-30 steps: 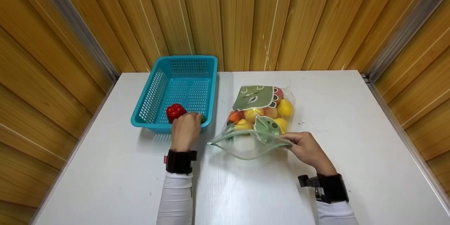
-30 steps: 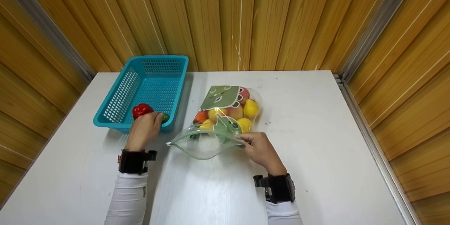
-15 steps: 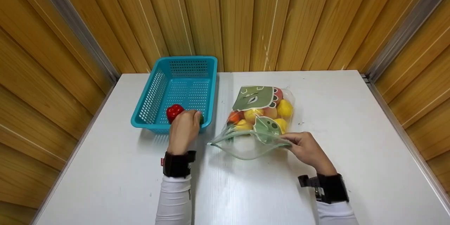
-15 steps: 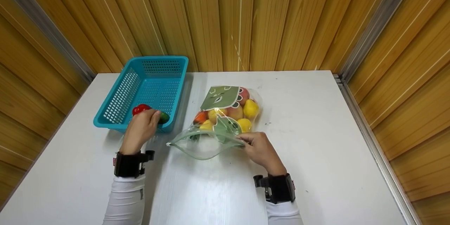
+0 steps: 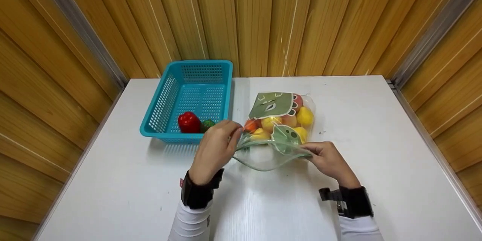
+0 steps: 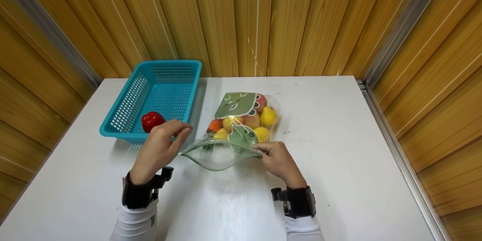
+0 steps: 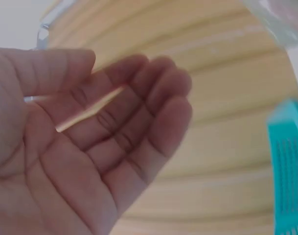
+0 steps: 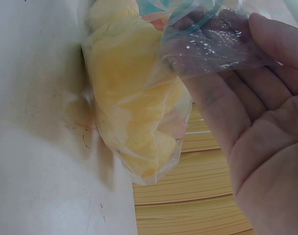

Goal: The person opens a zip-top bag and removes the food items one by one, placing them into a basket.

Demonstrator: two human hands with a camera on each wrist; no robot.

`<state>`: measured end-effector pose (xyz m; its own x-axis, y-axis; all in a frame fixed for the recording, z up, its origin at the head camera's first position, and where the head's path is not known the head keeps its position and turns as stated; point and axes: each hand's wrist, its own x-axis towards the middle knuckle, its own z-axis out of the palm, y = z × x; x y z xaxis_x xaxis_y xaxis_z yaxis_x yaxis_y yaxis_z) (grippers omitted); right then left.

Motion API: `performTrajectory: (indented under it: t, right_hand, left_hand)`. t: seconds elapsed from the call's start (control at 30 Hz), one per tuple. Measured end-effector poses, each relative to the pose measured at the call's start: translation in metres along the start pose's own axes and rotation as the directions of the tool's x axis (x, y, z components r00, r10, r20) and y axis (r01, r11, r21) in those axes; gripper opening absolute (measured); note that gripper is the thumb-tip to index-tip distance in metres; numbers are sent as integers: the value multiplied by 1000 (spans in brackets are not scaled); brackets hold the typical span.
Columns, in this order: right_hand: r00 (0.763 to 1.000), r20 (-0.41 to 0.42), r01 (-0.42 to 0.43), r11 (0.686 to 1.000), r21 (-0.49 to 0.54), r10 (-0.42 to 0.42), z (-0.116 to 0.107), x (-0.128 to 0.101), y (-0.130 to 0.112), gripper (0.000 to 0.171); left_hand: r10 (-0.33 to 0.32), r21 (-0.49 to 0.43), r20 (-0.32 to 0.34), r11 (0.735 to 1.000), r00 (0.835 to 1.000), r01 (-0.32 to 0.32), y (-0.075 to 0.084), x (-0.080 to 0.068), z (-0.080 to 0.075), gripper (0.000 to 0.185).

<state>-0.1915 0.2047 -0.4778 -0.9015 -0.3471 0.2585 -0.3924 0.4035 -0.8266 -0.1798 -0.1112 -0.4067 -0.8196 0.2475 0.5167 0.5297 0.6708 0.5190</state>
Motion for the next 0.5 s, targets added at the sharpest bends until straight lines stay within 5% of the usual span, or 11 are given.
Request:
performTrajectory:
  t: [0.1, 0.23, 0.37, 0.5]
  right_hand:
    - [1000, -1, 4, 1000, 9, -4, 0, 0, -1, 15]
    - [1000, -6, 20, 1000, 12, -20, 0, 1, -1, 15]
    - [999, -17, 48, 999, 0, -48, 0, 0, -1, 13]
    - [998, -29, 56, 998, 11, -55, 0, 0, -1, 13]
  left_hand:
    - [83, -71, 70, 994, 994, -78, 13, -2, 3, 11]
    - [155, -130, 205, 983, 967, -130, 24, -4, 9, 12]
    - [159, -103, 349, 986, 924, -131, 29, -4, 19, 15]
    - [136, -31, 426, 990, 895, -136, 28, -4, 30, 16]
